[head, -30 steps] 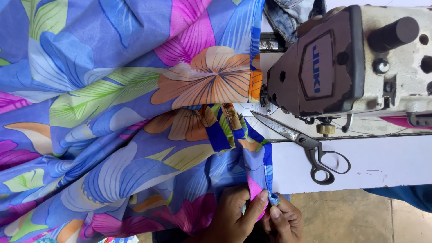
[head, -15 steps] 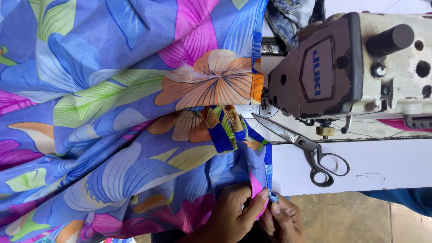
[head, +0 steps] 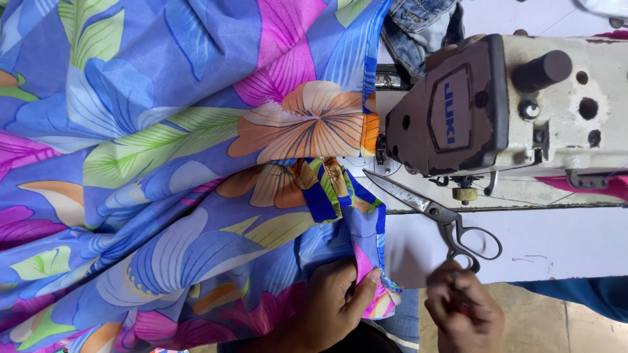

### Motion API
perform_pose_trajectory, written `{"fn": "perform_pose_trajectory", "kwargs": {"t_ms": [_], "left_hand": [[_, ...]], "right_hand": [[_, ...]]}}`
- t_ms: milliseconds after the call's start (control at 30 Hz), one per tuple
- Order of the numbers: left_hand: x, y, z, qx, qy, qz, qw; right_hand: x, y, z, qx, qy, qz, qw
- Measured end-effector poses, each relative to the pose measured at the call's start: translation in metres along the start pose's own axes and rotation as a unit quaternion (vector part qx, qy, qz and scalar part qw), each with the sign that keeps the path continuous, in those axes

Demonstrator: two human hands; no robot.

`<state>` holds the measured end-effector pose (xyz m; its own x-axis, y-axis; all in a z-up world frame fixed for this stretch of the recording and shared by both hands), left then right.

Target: Trimming excess fabric and loose threads from the edge of a floral garment using scissors and a small hand tool.

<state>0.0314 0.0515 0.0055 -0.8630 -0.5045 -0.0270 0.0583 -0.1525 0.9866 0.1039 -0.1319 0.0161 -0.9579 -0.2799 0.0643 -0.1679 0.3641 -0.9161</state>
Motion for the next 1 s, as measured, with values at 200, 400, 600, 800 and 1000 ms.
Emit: {"fn": "perform_pose_trajectory", "kwargs": {"t_ms": [200,400,600,800,1000], "left_hand": [[-0.004,0.022,0.004,-0.035,-0.033,-0.102,0.994],[0.000,0.022,-0.001,-0.049,-0.050,-0.118,0.990],[0.003,0.023,0.001,0.027,-0.067,-0.097,0.993],[0.015,0.006,-0.005,0.074,-0.077,-0.009,0.994],[0.025,-0.009,-0.007,-0.001,0.001,0.083,0.997]], "right_hand": [[0.001,-0.008,-0.039,0.337,0.020,0.080,0.938],[0.005,-0.001,-0.034,0.363,0.035,0.079,0.928],[0.009,0.020,-0.015,0.251,0.115,-0.069,0.959],[0.011,0.022,-0.015,0.145,0.087,-0.231,0.958],[0.021,-0.001,-0.007,0.282,0.085,0.044,0.955]]}}
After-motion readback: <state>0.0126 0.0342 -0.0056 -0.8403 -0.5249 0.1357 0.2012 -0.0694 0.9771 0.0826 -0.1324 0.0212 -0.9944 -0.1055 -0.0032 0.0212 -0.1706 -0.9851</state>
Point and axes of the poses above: each hand's wrist, its own x-axis away from the middle knuckle, its own z-axis out of the back of the hand, y = z × x, the point moved 4 cm from there along -x, towards the middle knuckle, and after that the axes turned 11 degrees about y, right-handed, at the moved point
